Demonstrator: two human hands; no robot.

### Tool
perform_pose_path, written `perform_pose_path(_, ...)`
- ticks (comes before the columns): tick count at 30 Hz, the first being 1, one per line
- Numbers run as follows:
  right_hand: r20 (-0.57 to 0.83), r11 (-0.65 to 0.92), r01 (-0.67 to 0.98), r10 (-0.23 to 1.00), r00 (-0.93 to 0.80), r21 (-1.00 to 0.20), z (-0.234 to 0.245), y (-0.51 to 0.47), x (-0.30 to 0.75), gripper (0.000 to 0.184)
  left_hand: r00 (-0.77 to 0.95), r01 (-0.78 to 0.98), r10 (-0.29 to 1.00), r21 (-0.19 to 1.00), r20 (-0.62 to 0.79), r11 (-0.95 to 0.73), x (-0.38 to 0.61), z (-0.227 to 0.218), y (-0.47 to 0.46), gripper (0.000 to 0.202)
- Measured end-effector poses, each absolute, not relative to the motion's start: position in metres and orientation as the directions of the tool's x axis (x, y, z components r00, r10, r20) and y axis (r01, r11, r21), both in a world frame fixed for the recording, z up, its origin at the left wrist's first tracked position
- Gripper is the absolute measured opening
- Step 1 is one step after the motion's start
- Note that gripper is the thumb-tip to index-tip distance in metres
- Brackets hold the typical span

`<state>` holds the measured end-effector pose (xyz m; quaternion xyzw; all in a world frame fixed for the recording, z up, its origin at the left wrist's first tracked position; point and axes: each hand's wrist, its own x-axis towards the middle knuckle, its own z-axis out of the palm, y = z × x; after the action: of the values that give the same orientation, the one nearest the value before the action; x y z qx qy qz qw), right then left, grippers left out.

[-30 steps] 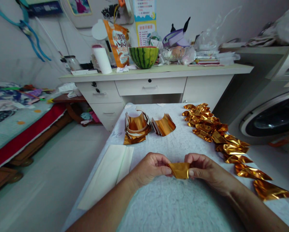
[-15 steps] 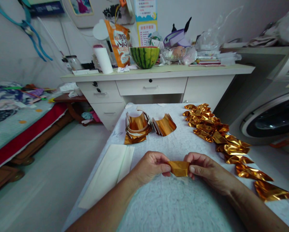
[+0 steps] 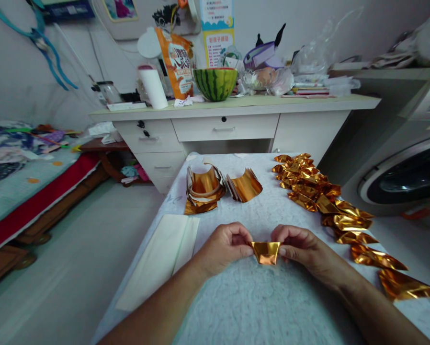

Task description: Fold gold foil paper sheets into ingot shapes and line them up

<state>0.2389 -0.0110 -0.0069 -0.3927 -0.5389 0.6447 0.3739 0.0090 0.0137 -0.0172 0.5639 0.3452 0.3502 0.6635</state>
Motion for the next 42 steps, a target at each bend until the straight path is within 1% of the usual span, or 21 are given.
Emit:
perform_pose_path(2, -0.073, -0.102, -0.051, 0.914, -0.399, -0.993, -0.006, -0.011, 0.239, 0.025, 0.472, 0.022, 0.878, 0.995, 0.077, -0.099, 0.008, -0.015, 0.013, 0.009)
perform_pose_path(3, -0.073, -0.1, -0.049, 0.917, -0.392, -0.994, -0.006, -0.011, 0.239, 0.024, 0.462, 0.085, 0.875, 0.975, 0.143, -0.204, 0.008, -0.014, 0.013, 0.007)
perform_pose_path(4, -0.08, -0.107, -0.051, 0.92, -0.384, -0.993, -0.006, -0.011, 0.24, 0.024, 0.462, 0.149, 0.865, 0.944, 0.197, -0.294, 0.008, -0.013, 0.012, 0.009)
perform_pose_path(6, -0.1, -0.132, -0.069, 0.931, -0.351, -0.989, -0.007, -0.011, 0.24, 0.032, 0.483, 0.256, 0.831, 0.863, 0.276, -0.436, 0.008, -0.01, 0.01, 0.014)
perform_pose_path(8, -0.105, -0.137, -0.09, 0.949, -0.297, -0.986, -0.007, -0.012, 0.239, 0.036, 0.521, 0.348, 0.786, 0.758, 0.334, -0.552, 0.008, -0.009, 0.007, 0.018)
perform_pose_path(10, -0.102, -0.129, -0.09, 0.962, -0.251, -0.988, -0.007, -0.012, 0.236, 0.033, 0.563, 0.434, 0.74, 0.631, 0.368, -0.643, 0.008, -0.008, 0.005, 0.018)
perform_pose_path(12, -0.112, -0.131, -0.064, 0.964, -0.242, -0.989, -0.007, -0.012, 0.233, 0.032, 0.601, 0.503, 0.702, 0.502, 0.381, -0.703, 0.009, -0.007, 0.003, 0.018)
perform_pose_path(14, -0.128, -0.138, -0.023, 0.961, -0.244, -0.99, -0.009, -0.012, 0.231, 0.033, 0.638, 0.53, 0.671, 0.417, 0.378, -0.738, 0.01, -0.006, 0.002, 0.019)
perform_pose_path(15, -0.137, -0.142, 0.0, 0.961, -0.242, -0.99, -0.01, -0.012, 0.229, 0.034, 0.653, 0.526, 0.66, 0.404, 0.372, -0.748, 0.01, -0.005, 0.001, 0.018)
perform_pose_path(16, -0.144, -0.142, 0.022, 0.961, -0.235, -0.99, -0.012, -0.012, 0.229, 0.034, 0.665, 0.511, 0.652, 0.415, 0.364, -0.753, 0.011, -0.004, 0.0, 0.018)
perform_pose_path(19, -0.124, -0.108, 0.09, 0.974, -0.19, -0.99, -0.017, -0.011, 0.227, 0.032, 0.648, 0.418, 0.67, 0.566, 0.361, -0.71, 0.012, -0.002, -0.004, 0.018)
perform_pose_path(22, -0.072, -0.048, 0.167, 0.988, -0.136, -0.985, -0.022, -0.012, 0.226, 0.026, 0.525, 0.4, 0.778, 0.706, 0.346, -0.584, 0.014, -0.004, -0.005, 0.021)
perform_pose_path(25, -0.018, 0.008, 0.25, 0.995, -0.099, -0.968, -0.025, -0.014, 0.225, 0.021, 0.4, 0.478, 0.886, 0.771, 0.235, -0.42, 0.017, -0.009, -0.004, 0.026)
perform_pose_path(27, 0.018, 0.046, 0.311, 0.996, -0.09, -0.949, -0.024, -0.015, 0.223, 0.019, 0.372, 0.524, 0.914, 0.775, 0.164, -0.352, 0.019, -0.011, -0.002, 0.026)
perform_pose_path(30, 0.067, 0.105, 0.394, 0.992, -0.109, -0.913, -0.021, -0.018, 0.22, 0.017, 0.372, 0.563, 0.921, 0.761, 0.114, -0.322, 0.022, -0.011, -0.001, 0.02)
perform_pose_path(34, 0.153, 0.201, 0.503, 0.979, -0.134, -0.841, -0.015, -0.02, 0.216, 0.014, 0.362, 0.579, 0.925, 0.75, 0.114, -0.319, 0.025, -0.011, -0.001, 0.022)
perform_pose_path(37, 0.199, 0.251, 0.544, 0.968, -0.154, -0.801, -0.013, -0.022, 0.214, 0.014, 0.347, 0.606, 0.93, 0.729, 0.117, -0.318, 0.025, -0.012, -0.001, 0.024)
perform_pose_path(42, 0.207, 0.272, 0.557, 0.962, -0.177, -0.785, -0.013, -0.024, 0.214, 0.012, 0.358, 0.629, 0.926, 0.702, 0.119, -0.334, 0.025, -0.013, -0.001, 0.023)
